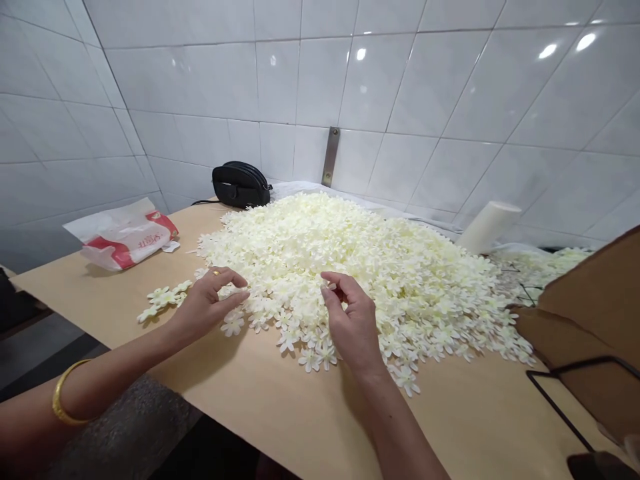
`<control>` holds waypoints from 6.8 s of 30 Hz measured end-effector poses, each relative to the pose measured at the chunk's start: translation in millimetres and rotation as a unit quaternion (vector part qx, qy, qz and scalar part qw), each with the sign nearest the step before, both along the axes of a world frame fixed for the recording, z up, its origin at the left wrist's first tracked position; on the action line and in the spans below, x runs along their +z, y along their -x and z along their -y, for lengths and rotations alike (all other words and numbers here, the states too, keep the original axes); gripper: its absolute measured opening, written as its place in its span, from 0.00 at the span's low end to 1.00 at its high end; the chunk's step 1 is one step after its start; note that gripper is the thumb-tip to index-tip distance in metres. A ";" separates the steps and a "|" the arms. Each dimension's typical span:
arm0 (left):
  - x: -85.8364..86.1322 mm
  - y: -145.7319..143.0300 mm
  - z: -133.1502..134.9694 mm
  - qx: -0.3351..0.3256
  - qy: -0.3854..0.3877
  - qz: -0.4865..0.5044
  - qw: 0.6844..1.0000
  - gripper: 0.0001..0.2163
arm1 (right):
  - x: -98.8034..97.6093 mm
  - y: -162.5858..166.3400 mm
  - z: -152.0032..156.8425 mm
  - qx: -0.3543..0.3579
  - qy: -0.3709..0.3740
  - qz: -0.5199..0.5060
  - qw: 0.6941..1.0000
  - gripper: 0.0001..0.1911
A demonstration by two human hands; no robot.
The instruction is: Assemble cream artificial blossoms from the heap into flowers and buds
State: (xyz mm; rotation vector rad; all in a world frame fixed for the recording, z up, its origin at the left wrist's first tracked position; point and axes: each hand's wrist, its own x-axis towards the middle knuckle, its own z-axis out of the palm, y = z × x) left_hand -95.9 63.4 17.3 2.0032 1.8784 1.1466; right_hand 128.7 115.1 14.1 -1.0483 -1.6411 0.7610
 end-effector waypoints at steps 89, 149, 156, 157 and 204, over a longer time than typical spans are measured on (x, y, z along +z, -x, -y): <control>-2.8 -72.4 -59.8 -0.273 0.239 0.549 0.753 0.13 | -3.7 14.6 -0.9 -0.034 -0.071 0.046 0.996 0.11; 6.3 -73.5 -54.4 -0.191 0.284 0.471 0.813 0.14 | -2.3 6.1 -7.5 -0.115 -0.110 0.181 0.971 0.07; 4.1 -68.1 -56.9 -0.164 0.274 0.524 0.790 0.24 | -0.1 3.1 -8.3 -0.127 -0.165 0.182 0.961 0.09; 4.2 -68.5 -56.2 -0.173 0.273 0.530 0.784 0.25 | 1.0 4.9 -6.6 -0.110 -0.167 0.171 0.965 0.09; 4.9 -76.6 -47.7 -0.217 0.144 0.464 0.847 0.05 | 4.6 20.3 6.3 -0.003 -0.005 0.034 0.999 0.11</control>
